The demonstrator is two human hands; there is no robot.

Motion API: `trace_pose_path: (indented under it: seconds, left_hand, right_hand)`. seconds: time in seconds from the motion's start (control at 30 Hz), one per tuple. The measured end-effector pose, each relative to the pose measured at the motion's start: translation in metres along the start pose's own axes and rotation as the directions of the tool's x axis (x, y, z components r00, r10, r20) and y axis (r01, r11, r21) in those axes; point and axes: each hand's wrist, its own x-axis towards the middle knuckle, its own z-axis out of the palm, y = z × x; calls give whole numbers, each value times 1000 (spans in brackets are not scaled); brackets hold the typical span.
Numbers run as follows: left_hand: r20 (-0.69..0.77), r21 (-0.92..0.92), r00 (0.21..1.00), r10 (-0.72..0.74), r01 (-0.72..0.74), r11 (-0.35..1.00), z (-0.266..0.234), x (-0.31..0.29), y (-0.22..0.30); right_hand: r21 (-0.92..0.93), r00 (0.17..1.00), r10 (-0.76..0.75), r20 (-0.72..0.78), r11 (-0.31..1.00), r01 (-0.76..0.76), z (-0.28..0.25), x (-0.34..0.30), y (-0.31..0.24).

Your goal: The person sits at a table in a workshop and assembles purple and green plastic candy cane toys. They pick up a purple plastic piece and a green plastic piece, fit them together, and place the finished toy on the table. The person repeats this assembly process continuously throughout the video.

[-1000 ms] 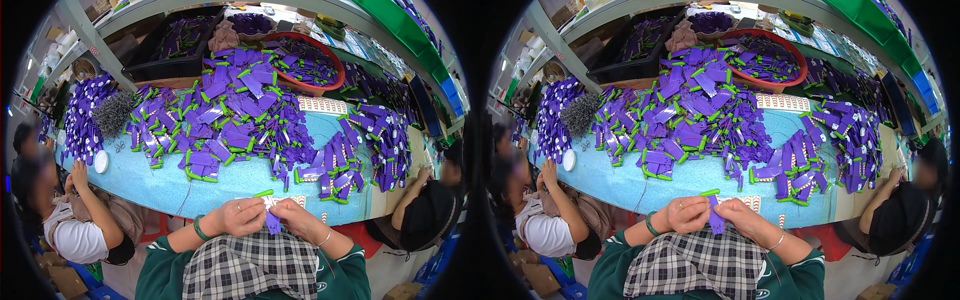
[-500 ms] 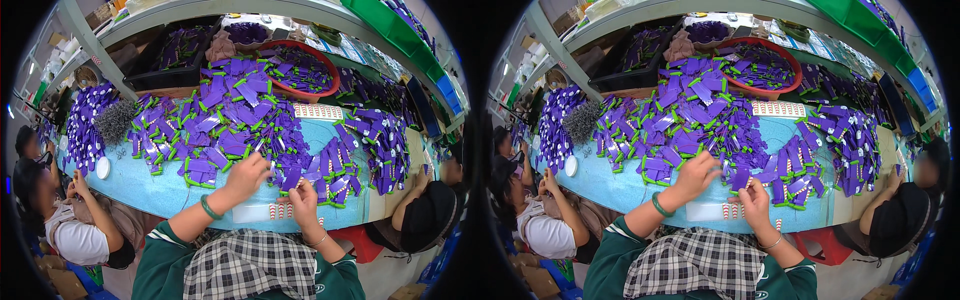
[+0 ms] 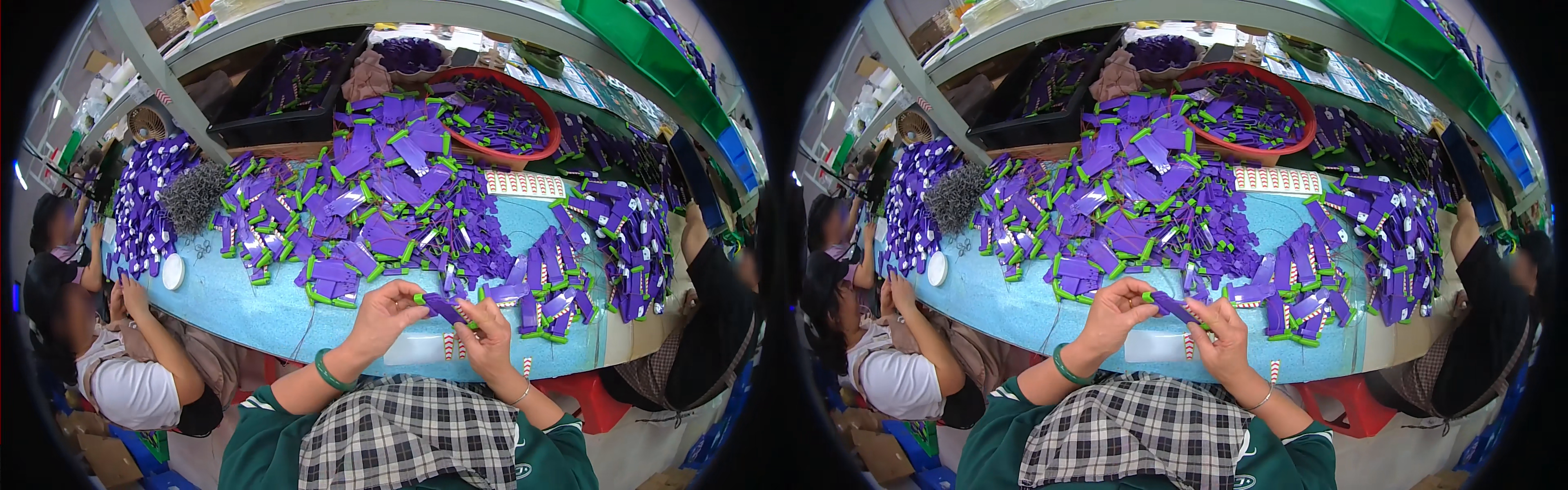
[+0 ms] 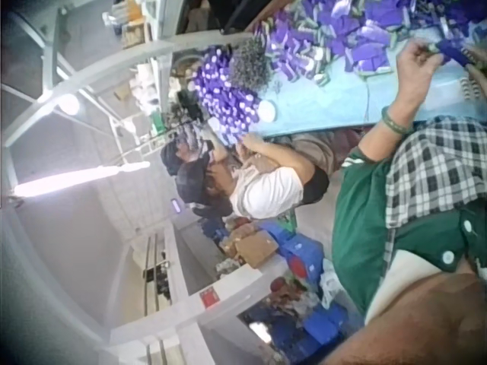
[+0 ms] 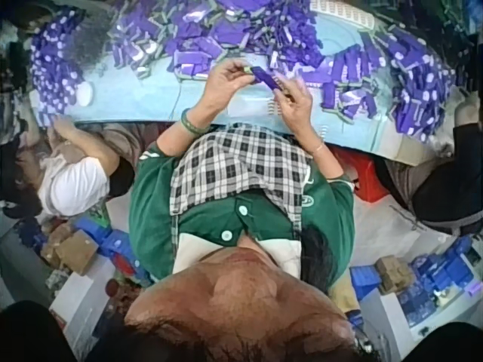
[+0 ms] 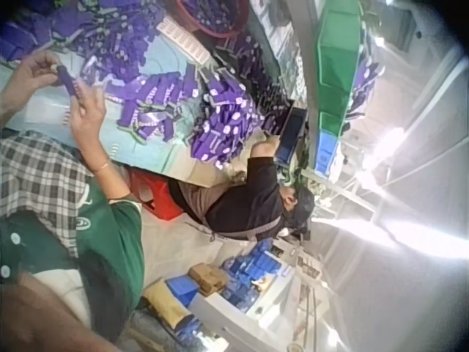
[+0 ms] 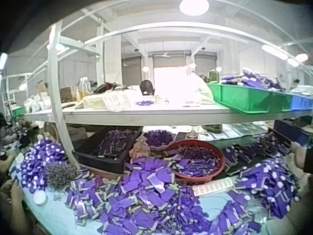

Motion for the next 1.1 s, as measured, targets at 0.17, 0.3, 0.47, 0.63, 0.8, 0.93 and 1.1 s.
trace_pose_path:
  seconds: [0.17,0.3,0.47,0.63,0.8,0.93,1.1]
  left_hand:
    - [-44,47,997,-68,70,996,-13,-9,-11]
    - [47,163,991,-124,115,980,-16,-16,-20]
    - [168,388,965,-200,122,914,3,-28,-18]
    - [121,178,961,-249,226,958,3,-22,-14]
    - [237,351,967,-97,8,936,2,-24,5]
    - [366,667,920,141,-364,650,9,-19,16]
    - [311,694,950,12,-235,681,-9,-16,31]
  right_hand:
    - [-107,985,31,169,994,-13,-11,6,-17]
    - [-126,914,163,371,984,-125,-35,13,-25]
    - [-88,813,191,550,981,-171,-39,8,-16]
    - [258,959,165,232,940,-224,4,-12,-13]
    - [159,847,-84,525,987,-1,-20,16,-12]
    - [33,860,-52,507,999,41,-19,28,-23]
    - [-458,904,-95,417,837,299,-34,53,-15]
